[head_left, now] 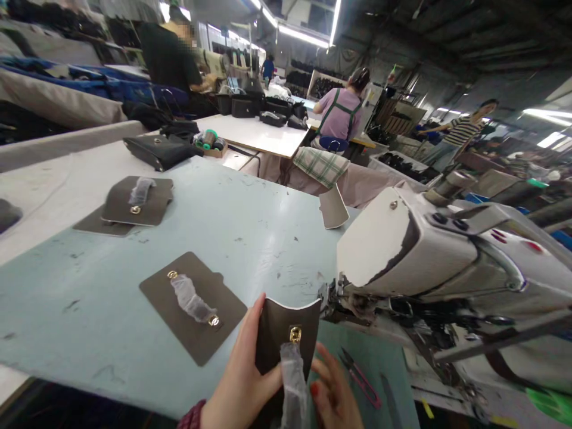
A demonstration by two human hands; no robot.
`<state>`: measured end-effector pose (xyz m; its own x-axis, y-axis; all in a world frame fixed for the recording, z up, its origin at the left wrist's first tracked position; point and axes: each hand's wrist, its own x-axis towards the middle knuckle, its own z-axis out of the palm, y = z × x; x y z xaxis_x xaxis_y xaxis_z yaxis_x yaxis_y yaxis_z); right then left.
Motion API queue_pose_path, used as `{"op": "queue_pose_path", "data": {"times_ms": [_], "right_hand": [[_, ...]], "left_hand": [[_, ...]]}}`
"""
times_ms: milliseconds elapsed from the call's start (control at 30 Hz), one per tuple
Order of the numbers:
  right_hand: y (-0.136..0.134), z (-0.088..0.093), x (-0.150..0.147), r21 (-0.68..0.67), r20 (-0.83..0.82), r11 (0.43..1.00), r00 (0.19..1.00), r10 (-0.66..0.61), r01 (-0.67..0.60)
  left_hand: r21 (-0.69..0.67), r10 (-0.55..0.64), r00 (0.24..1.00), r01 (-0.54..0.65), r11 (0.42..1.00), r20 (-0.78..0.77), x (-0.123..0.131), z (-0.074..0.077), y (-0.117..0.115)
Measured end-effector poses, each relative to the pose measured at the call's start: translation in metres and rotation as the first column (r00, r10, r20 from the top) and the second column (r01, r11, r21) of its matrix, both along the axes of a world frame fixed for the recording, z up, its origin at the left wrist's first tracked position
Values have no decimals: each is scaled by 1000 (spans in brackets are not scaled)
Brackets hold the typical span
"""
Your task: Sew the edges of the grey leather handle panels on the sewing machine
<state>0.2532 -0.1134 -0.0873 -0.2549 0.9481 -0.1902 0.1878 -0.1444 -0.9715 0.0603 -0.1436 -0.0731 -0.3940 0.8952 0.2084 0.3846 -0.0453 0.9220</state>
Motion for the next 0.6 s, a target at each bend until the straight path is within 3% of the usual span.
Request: {"op": "queue_pose_path", "data": {"times_ms": [67, 167, 267, 367, 467, 600], "right_hand": [[11, -11, -18, -109, -135, 989, 987, 82, -97], [35, -9, -37, -220, -218, 949, 960, 178, -226], [57, 4, -62, -227, -306, 967, 951, 41, -115], [64, 19, -96, -224, -443, 974, 887, -129, 30], [51, 25, -116, -269, -513, 960, 855, -71, -81], [19, 8, -99, -252, -337, 946, 935, 110, -202]], "left_hand": [[19, -56, 989, 60, 998, -136, -18, 6, -8], [29, -43, 954, 54, 998, -298, -74, 11, -15], [20, 100, 855, -104, 994, -509, -144, 1, -16], [-119, -23, 704, -88, 989, -710, -196, -15, -17], [-234, -184, 639, 7, 972, -747, -214, -22, -15], [-343, -267, 739, 52, 938, -619, -201, -11, -12]]}}
